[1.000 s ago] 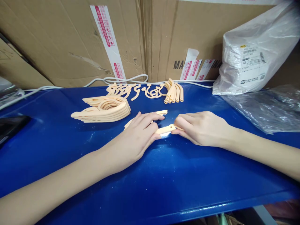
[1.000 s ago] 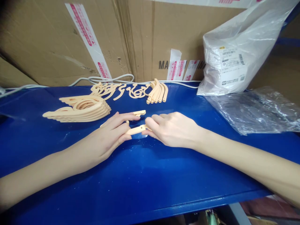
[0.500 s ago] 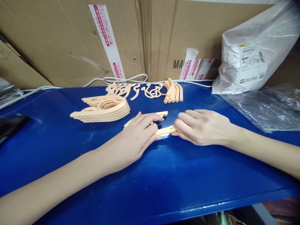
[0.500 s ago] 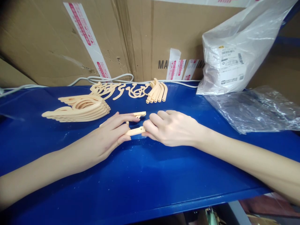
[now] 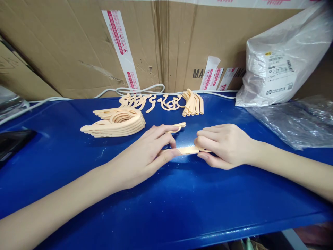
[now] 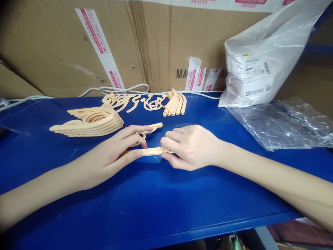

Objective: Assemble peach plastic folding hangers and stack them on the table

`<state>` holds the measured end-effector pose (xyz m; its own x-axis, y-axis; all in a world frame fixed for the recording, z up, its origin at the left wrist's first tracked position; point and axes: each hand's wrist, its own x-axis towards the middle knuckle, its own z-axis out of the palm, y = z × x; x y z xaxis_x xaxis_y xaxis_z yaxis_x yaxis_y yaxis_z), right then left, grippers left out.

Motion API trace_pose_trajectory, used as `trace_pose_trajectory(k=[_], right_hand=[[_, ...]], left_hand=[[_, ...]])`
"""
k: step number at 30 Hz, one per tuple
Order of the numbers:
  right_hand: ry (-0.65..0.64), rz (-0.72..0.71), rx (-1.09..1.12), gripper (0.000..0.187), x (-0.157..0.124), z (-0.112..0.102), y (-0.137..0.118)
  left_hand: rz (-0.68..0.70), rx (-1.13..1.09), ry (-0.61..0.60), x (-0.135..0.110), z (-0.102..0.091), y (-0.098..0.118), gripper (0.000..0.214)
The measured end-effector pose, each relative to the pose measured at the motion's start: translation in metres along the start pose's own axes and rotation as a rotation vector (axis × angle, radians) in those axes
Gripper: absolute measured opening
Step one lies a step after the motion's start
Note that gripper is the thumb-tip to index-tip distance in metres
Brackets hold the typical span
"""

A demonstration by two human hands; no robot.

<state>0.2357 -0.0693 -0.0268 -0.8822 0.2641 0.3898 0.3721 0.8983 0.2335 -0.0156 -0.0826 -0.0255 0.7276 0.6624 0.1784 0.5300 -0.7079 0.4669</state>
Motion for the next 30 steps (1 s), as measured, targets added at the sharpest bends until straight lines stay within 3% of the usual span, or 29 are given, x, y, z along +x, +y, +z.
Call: trace_pose_trajectory(k=[6,14,17,21,27,30], right_hand=[[-0.081,-0.004,0.286,0.022,0.005,-0.009,-0.021],[-0.185,0.084,0.465,0.018,0.008,-0.019,-0.028],[-0.137,0.119,0.52,0.018,0.008,-0.018,-0.028],[-0.073,0.192,0.574,0.033,0.007,-0.016,-0.032],[-0.078,0.206,0.656,0.017,0.003,-0.015,-0.042],[-0.114,0.209,0.631,0.024,0.003,-0.015,-0.043]], left_hand=[[-0.108,-0.061,0.139,0.002,-0.002,-0.014,0.024],[-0.078,0.042,0.301,0.003,-0.001,-0.02,0.03],[-0.078,0.098,0.313,0.002,0.002,-0.018,0.029],[-0.083,0.178,0.305,-0.001,0.003,-0.015,0.03],[-0.043,0.268,0.312,-0.003,0.003,-0.014,0.03],[-0.045,0.291,0.299,-0.003,0.002,-0.013,0.029]])
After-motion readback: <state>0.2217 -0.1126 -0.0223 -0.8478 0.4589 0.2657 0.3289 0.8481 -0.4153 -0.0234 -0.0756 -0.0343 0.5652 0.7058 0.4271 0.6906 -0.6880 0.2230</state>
